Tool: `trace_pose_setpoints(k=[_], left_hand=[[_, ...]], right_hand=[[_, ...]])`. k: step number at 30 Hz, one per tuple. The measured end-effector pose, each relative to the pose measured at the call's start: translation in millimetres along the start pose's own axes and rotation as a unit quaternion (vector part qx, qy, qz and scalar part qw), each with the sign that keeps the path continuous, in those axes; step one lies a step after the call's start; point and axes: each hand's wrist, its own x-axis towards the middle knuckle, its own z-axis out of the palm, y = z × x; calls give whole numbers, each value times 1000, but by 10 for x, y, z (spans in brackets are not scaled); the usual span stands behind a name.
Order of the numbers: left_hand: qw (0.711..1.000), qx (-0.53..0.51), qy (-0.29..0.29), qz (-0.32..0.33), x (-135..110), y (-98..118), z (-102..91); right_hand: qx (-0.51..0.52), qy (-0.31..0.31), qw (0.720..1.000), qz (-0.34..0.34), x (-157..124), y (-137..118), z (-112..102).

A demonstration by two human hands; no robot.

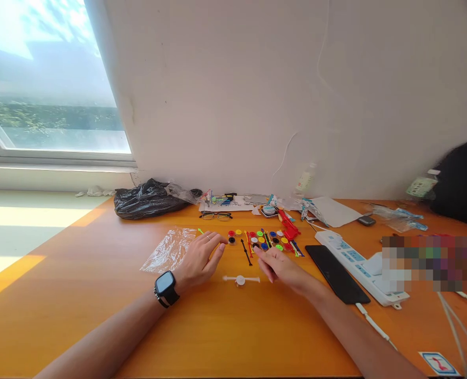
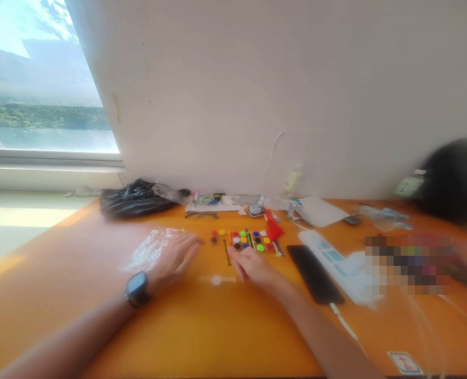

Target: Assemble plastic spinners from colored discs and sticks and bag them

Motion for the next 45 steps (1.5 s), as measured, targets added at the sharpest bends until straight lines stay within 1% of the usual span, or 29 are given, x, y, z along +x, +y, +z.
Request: trace_pose_setpoints(k=[3, 5, 7, 10, 14, 19, 25, 28, 32, 36, 38, 40, 42, 45], left_hand=[[1000, -14, -18, 14, -1, 29, -21], [998, -26, -49, 37, -4, 68, -27], [994, -39, -83, 65, -10, 116, -11], [985, -63, -117, 107, -23, 179, 59], [975, -69, -149, 151, -44, 195, 168], [967, -67, -187, 162, -58, 195, 211], [963, -66, -198, 171, -63, 236, 231], [963, -49, -194, 179, -75, 221, 266], [968, 0, -174, 181, -82, 139, 321], [971, 60, -166, 158, -46, 33, 284], [975, 86, -156, 134, -20, -12, 232], [980, 108, -133, 101, -6, -55, 186], [986, 132, -92, 51, -14, -105, 168], [986, 159, -30, -33, -60, -195, 201]], right_hand=[[38, 80, 996, 3, 46, 8, -27], [55, 109, 992, 3, 73, 19, -35], [60, 124, 991, -2, 87, 29, -37], [60, 122, 991, -9, 93, 43, -35], [59, 119, 991, -13, 96, 58, -30], [46, 113, 992, -16, 94, 39, -9], [40, 110, 993, -25, 109, 53, 7], [39, 108, 993, -26, 119, 74, 3], [37, 103, 994, -28, 122, 84, -3], [29, 99, 994, -29, 121, 84, -4], [24, 94, 995, -32, 123, 89, -2], [20, 92, 995, -33, 125, 99, -1], [17, 92, 995, -35, 130, 113, -3], [9, 89, 995, -42, 136, 137, -11]])
